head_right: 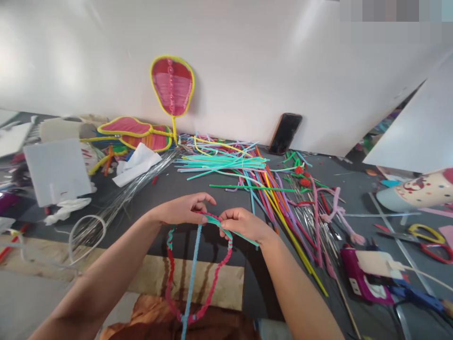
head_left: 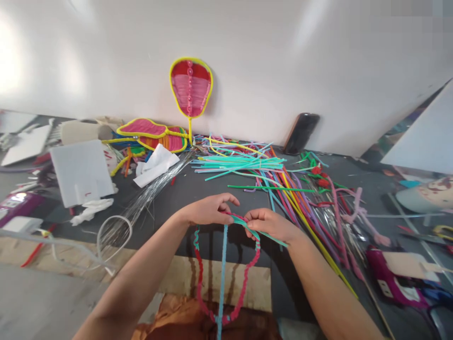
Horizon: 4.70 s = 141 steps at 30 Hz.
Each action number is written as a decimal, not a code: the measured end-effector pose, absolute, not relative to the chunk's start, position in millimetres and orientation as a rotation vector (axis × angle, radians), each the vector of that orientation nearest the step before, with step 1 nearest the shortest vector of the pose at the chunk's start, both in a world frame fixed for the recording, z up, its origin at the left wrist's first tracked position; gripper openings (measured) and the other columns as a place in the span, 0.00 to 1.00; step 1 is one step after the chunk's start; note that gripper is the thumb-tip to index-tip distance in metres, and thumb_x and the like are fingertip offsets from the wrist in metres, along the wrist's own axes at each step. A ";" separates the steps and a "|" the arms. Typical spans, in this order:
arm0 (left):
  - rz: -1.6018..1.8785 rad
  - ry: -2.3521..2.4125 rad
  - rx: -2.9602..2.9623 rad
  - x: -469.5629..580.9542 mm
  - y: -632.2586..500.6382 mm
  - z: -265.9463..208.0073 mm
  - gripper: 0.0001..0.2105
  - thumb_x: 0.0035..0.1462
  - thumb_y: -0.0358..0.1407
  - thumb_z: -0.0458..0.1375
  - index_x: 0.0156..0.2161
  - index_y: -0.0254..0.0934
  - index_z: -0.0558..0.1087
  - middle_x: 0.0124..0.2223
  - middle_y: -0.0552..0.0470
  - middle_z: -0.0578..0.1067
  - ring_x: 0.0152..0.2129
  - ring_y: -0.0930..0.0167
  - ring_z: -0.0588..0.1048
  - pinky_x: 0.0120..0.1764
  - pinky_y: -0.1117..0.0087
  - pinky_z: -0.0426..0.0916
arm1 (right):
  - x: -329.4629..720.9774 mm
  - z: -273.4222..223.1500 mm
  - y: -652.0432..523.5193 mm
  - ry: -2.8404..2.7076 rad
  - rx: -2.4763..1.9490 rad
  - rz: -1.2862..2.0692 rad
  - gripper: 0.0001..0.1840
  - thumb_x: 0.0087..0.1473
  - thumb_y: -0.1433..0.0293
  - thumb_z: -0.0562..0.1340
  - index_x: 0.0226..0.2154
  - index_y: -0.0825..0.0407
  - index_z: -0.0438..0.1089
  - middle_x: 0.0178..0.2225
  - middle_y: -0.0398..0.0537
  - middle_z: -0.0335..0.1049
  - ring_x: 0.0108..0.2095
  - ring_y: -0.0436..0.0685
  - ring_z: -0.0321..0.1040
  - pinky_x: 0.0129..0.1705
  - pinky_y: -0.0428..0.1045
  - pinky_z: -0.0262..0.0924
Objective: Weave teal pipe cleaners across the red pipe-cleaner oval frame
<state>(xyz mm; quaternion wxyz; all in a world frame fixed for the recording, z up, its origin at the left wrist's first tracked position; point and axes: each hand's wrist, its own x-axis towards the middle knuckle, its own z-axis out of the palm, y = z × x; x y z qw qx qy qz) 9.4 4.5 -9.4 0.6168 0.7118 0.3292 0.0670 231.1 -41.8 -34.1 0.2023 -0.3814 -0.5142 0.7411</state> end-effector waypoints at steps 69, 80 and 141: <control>0.151 0.765 1.713 12.3 -1.3 -4.9 0.21 0.51 0.35 0.56 0.51 0.35 0.61 0.27 0.58 0.68 0.20 0.78 0.60 0.24 0.78 0.54 | 246.4 -36.3 -46.6 -1.392 -0.902 2.177 0.25 0.48 0.52 0.62 0.36 0.59 0.68 0.27 0.48 0.71 0.25 0.49 0.65 0.31 0.46 0.59; 0.145 0.829 1.803 13.9 -3.3 -0.7 0.21 0.49 0.33 0.55 0.50 0.36 0.62 0.24 0.61 0.66 0.19 0.78 0.59 0.23 0.78 0.54 | 268.0 -23.6 -44.0 -1.603 -0.977 2.077 0.24 0.52 0.55 0.60 0.41 0.58 0.70 0.33 0.51 0.73 0.32 0.53 0.69 0.38 0.48 0.62; 0.642 0.792 0.887 -24.3 -5.5 -11.3 0.18 0.51 0.37 0.60 0.47 0.34 0.67 0.36 0.46 0.76 0.29 0.72 0.74 0.35 0.71 0.66 | 253.3 -8.6 -50.8 -1.793 -1.316 1.476 0.16 0.57 0.59 0.54 0.24 0.51 0.64 0.23 0.42 0.64 0.25 0.49 0.59 0.28 0.44 0.53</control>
